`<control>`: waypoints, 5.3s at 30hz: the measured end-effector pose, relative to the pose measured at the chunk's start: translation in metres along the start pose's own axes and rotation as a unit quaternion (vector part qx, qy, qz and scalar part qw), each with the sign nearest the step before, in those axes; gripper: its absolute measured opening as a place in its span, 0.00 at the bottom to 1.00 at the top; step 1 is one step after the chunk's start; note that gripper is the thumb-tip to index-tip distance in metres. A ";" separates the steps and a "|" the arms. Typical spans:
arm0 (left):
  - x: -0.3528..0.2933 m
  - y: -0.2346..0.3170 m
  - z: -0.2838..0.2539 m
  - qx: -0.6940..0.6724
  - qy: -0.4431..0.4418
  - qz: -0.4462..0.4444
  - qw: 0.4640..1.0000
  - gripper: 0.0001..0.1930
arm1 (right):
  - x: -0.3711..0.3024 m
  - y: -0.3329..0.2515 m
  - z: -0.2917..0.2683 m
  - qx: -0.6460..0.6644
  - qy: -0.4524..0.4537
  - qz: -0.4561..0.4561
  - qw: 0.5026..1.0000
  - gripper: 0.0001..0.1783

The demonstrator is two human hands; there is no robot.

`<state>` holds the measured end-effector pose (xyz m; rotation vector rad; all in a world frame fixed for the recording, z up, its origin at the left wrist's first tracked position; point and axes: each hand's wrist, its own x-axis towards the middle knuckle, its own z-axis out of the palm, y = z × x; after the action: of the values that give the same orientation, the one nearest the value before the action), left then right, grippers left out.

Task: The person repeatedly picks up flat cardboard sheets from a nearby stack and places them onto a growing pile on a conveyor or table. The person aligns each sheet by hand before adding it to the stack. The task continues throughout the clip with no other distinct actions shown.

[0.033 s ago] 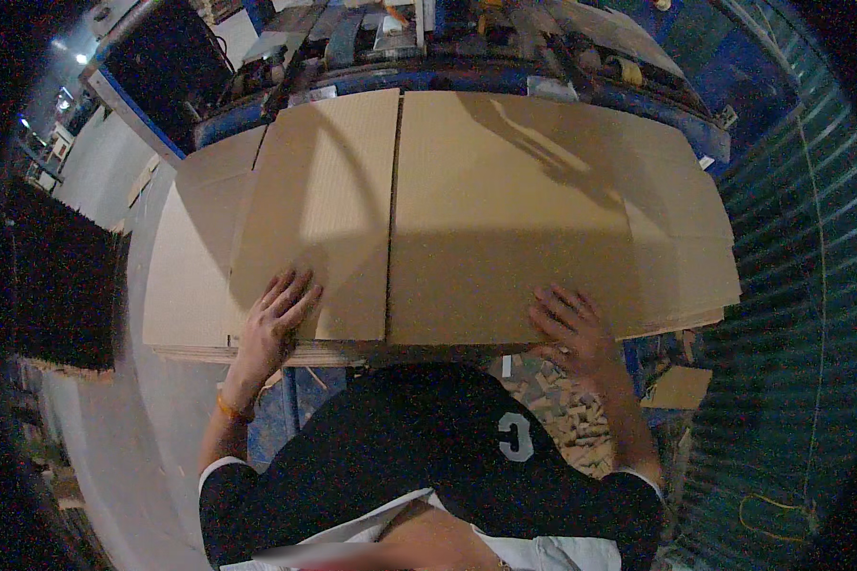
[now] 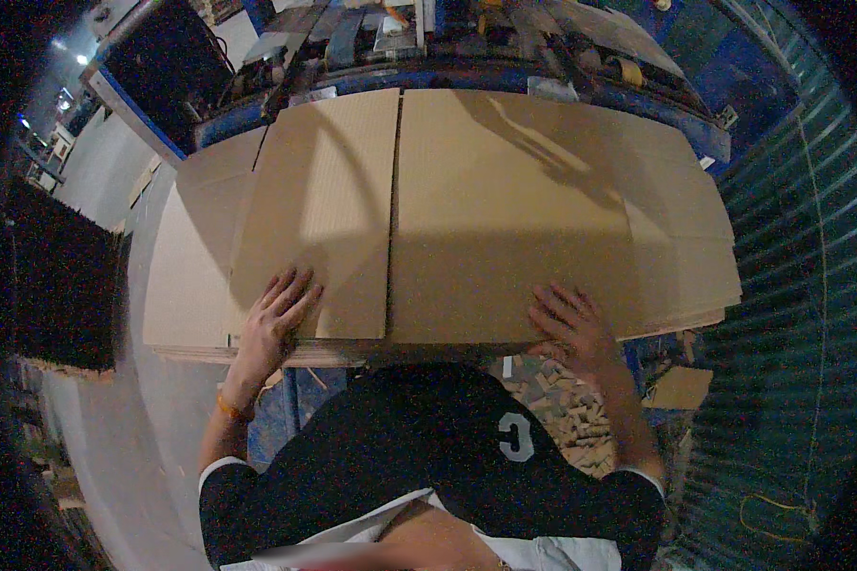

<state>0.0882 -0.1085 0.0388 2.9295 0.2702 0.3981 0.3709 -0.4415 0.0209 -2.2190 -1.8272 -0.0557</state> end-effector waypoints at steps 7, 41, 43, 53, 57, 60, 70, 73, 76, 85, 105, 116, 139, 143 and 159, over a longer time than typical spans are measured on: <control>0.031 -0.039 0.003 0.010 0.021 0.039 0.999 0.31 | 0.058 0.065 0.014 -0.069 0.023 -0.020 0.997 0.36; -0.084 -0.126 0.025 0.048 0.387 -0.606 0.693 0.38 | -0.113 0.169 0.023 -0.126 0.309 0.493 0.803 0.27; -0.076 -0.123 0.012 0.070 0.392 -0.567 0.721 0.37 | -0.110 0.178 0.027 0.043 0.497 0.464 0.732 0.25; -0.084 -0.154 -0.032 -0.567 0.594 -0.363 0.440 0.16 | -0.069 0.168 -0.055 0.439 0.632 0.314 0.557 0.19; -0.097 -0.122 -0.030 -0.491 0.561 -0.358 0.562 0.13 | -0.068 0.078 -0.058 0.326 0.597 0.232 0.695 0.21; -0.093 -0.073 -0.021 -0.369 0.493 -0.331 0.715 0.14 | -0.059 0.012 -0.020 0.144 0.412 0.330 0.837 0.17; -0.020 -0.003 0.002 0.025 -0.016 -0.016 0.999 0.25 | -0.020 -0.010 -0.006 0.011 -0.011 0.030 0.999 0.25; -0.016 -0.012 0.001 0.032 -0.037 -0.008 0.999 0.28 | -0.012 0.000 -0.010 0.005 -0.036 0.007 0.999 0.28; -0.007 -0.019 0.001 0.013 -0.043 -0.007 0.999 0.29 | -0.001 0.019 -0.015 0.001 -0.061 0.020 0.998 0.30; -0.008 -0.053 -0.025 -0.116 -0.150 -0.022 0.982 0.34 | 0.010 0.104 0.003 0.109 0.131 0.189 0.967 0.30; 0.070 -0.156 0.024 -0.080 0.074 -0.249 0.962 0.28 | 0.104 0.215 0.013 -0.015 0.139 0.423 0.895 0.21; 0.003 -0.032 0.002 0.059 0.057 0.004 0.997 0.51 | 0.003 0.059 -0.009 -0.065 -0.076 0.172 0.980 0.53; 0.038 -0.049 -0.008 0.093 0.160 0.104 0.977 0.23 | 0.038 0.101 -0.022 -0.012 0.099 0.081 0.992 0.47; 0.051 -0.071 0.006 0.049 0.149 0.123 0.980 0.22 | 0.054 0.094 -0.021 -0.101 0.043 0.148 0.983 0.44; 0.139 -0.124 0.034 0.080 0.147 0.115 0.979 0.29 | 0.153 0.186 0.002 -0.038 0.072 0.166 0.983 0.34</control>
<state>0.2098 0.0346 0.0168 3.0622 -0.0012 0.8862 0.5826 -0.3263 0.0156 -2.4712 -1.3853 -0.2179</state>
